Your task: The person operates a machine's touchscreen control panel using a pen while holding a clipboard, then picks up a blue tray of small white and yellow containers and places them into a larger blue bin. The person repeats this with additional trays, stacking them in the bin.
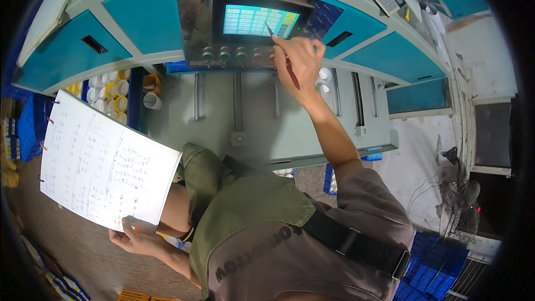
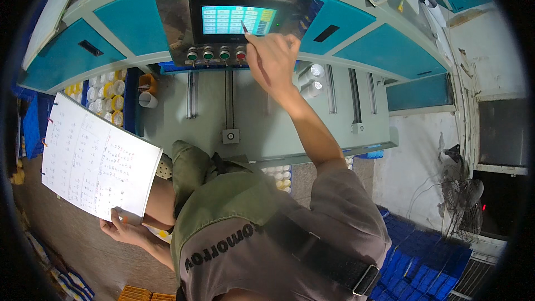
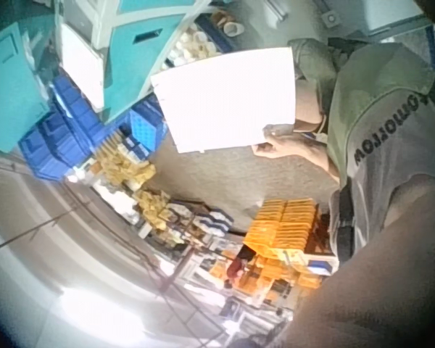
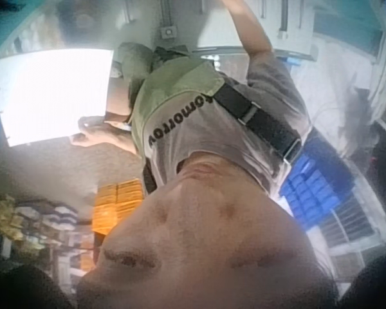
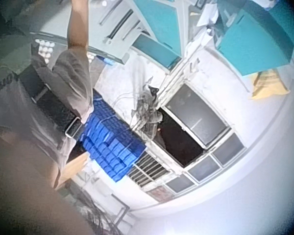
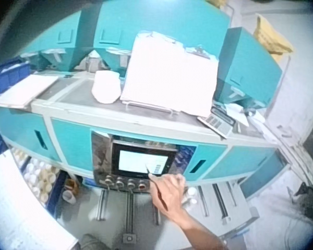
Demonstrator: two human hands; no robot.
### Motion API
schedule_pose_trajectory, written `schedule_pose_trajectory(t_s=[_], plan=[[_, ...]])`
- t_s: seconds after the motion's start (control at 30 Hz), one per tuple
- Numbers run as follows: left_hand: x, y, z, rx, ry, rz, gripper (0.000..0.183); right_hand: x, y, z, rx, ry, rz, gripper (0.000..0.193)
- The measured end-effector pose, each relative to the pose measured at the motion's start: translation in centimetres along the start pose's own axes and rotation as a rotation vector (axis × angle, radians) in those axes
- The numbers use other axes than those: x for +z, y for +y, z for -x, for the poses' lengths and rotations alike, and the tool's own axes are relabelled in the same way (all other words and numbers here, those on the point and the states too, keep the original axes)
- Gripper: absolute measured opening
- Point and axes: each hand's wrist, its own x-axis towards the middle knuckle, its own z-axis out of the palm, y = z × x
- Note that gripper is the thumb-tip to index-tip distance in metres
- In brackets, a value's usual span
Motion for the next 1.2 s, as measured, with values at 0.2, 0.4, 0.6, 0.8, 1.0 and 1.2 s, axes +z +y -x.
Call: schedule_pose_trajectory(t_s=[0.2, 0.4, 0.6, 0.8, 1.0, 1.2], plan=[[0.0, 0.0, 0.0, 0.007, -0.002, -0.033, 0.024, 0.1, 0.2, -0.6, 0.001, -0.011, -0.007, 0.017], [-0.1, -0.1, 0.1, -0.012, 0.011, -0.034, 0.025, -0.3, 0.8, 0.8, 0.037, -0.052, 0.005, 0.018], [-0.3, -0.5, -0.2, -0.014, 0.001, 0.013, 0.024, -0.4, 0.5, 0.9, 0.034, -0.061, -0.002, 0.019], [-0.1, -0.4, -0.1, -0.022, 0.005, 0.012, 0.022, -0.6, 0.9, -0.2, 0.005, 0.002, 0.009, 0.019], [0.1, 0.2, 0.3, -0.032, 0.013, -0.043, 0.022, -0.9, 1.0, 0.8, 0.037, -0.07, 0.011, 0.018], [0.2, 0.4, 0.3, -0.002, 0.02, -0.084, 0.024, -1.2, 1.5, 0.5, 0.033, -0.026, 0.03, 0.019]])
